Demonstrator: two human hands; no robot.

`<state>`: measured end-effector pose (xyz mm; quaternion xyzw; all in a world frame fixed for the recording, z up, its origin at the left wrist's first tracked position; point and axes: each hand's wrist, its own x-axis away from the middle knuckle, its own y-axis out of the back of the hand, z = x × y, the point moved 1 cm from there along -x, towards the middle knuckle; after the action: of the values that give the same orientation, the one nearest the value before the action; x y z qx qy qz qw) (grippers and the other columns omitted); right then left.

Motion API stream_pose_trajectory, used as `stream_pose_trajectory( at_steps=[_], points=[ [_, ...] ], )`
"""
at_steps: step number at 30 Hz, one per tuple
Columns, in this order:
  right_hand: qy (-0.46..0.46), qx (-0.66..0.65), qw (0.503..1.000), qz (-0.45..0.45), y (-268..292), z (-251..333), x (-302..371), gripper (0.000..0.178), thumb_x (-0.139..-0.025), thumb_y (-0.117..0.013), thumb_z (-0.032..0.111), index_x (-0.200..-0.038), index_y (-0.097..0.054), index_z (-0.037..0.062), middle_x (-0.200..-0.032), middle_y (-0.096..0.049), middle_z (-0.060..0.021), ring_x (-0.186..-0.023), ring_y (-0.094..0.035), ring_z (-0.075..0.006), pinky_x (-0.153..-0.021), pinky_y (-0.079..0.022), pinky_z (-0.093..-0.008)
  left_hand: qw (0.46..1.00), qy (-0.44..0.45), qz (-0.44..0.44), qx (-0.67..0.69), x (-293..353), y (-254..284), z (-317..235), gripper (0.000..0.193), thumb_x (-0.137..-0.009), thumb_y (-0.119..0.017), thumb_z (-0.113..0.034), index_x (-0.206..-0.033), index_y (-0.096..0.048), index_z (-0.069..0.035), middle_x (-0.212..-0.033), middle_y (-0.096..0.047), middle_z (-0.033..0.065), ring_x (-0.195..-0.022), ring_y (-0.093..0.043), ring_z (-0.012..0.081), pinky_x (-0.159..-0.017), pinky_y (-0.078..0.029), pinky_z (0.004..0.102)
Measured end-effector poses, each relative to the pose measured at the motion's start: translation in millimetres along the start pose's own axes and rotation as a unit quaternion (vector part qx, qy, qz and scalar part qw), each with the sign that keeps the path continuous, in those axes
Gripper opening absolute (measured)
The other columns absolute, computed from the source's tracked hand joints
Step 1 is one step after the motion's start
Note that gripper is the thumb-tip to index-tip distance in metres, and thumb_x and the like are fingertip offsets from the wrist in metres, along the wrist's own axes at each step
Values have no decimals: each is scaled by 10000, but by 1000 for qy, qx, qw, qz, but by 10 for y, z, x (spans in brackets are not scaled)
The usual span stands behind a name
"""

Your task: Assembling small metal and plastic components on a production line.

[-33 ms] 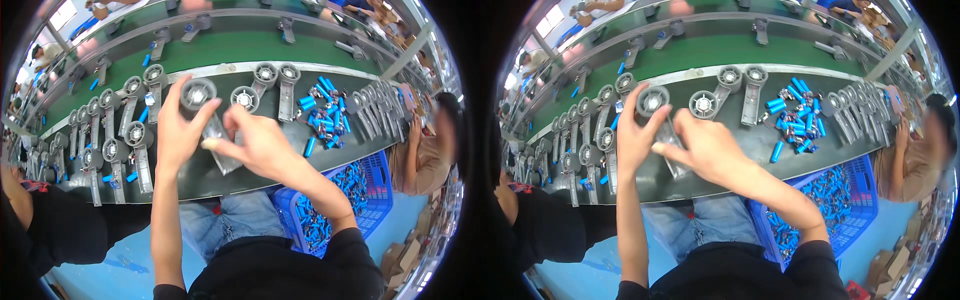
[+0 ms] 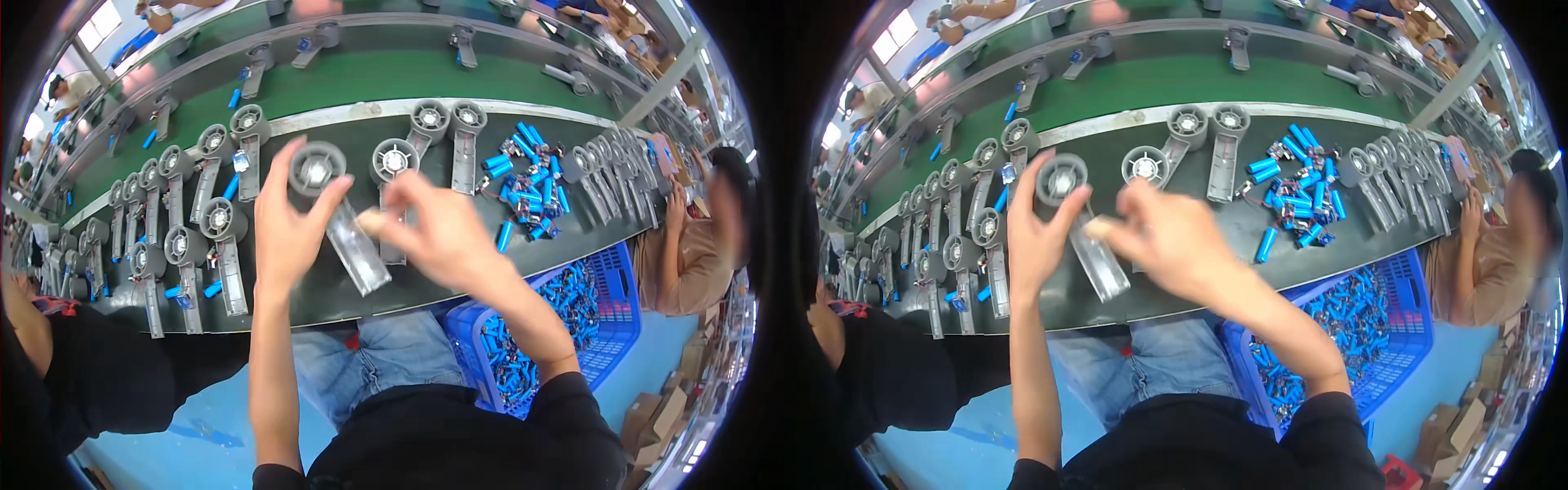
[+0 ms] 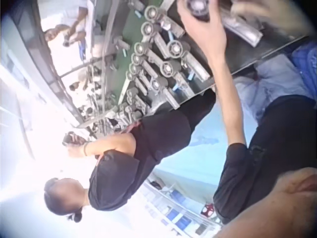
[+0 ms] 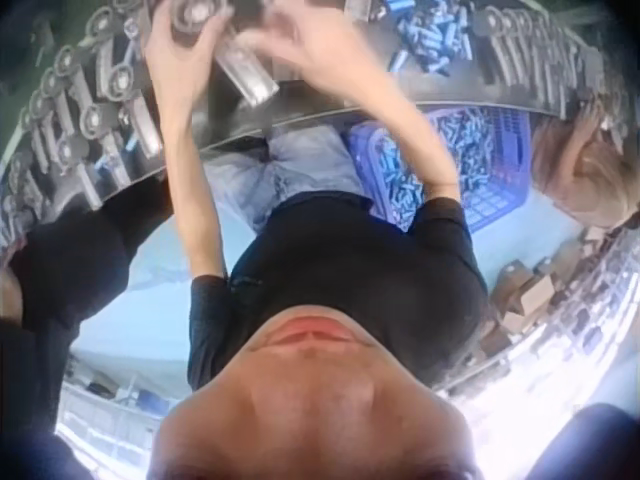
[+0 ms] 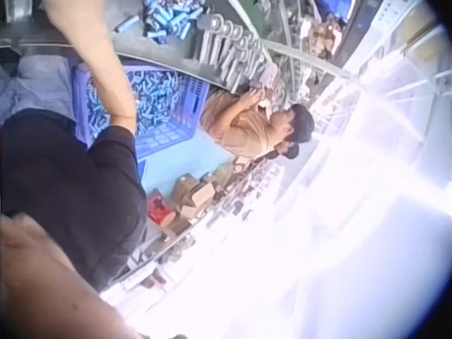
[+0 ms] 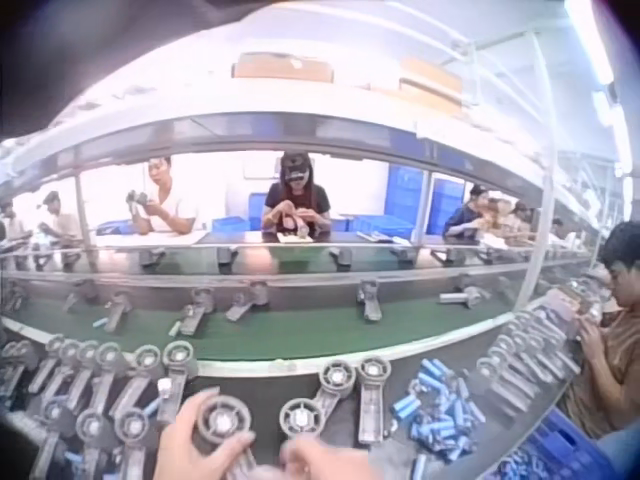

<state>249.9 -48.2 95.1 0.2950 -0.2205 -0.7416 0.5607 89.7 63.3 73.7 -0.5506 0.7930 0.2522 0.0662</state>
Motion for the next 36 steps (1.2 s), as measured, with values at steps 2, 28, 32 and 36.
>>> stream_pose_trajectory(
  at_steps=[2, 28, 32, 36],
  points=[
    [-25, 91, 989, -111, 299, -350, 115, 240, -920, -704, 243, -1064, -649, 59, -819, -689, -92, -675, -664, -219, -622, -515, -361, 1000, 27, 1, -16, 280, 56, 81, 606, -797, -830, -193, -1296, -561, 22, -1116, -691, 152, -1032, -659, 217, -938, -493, 339],
    [235, 79, 967, -65, 726, 163, 201, 272, -753, -807, 26, -1012, -724, 16, -947, -687, -67, -781, -649, -146, -705, -530, -275, 969, -243, 15, -34, 570, 31, -534, 536, -760, -751, 49, -1279, -624, 9, -1255, -653, 175, -1145, -637, 304, -970, -493, 359],
    [258, -84, 962, 30, 262, 292, 83, 278, -756, -843, 80, -1008, -735, 30, -937, -705, -68, -726, -648, -120, -612, -485, -234, 980, -198, 22, -25, 744, 160, -515, 497, -748, -760, 56, -1231, -665, -8, -1113, -687, 153, -967, -677, 279, -856, -530, 339],
    [148, -265, 949, 83, -102, 189, 142, 254, -795, -812, 77, -1032, -734, 31, -978, -701, -67, -749, -633, -96, -638, -470, -230, 996, -63, -13, 64, 964, 439, -348, 338, -778, -745, 93, -1107, -700, 30, -1018, -717, 133, -925, -695, 204, -843, -536, 304]
  ],
)
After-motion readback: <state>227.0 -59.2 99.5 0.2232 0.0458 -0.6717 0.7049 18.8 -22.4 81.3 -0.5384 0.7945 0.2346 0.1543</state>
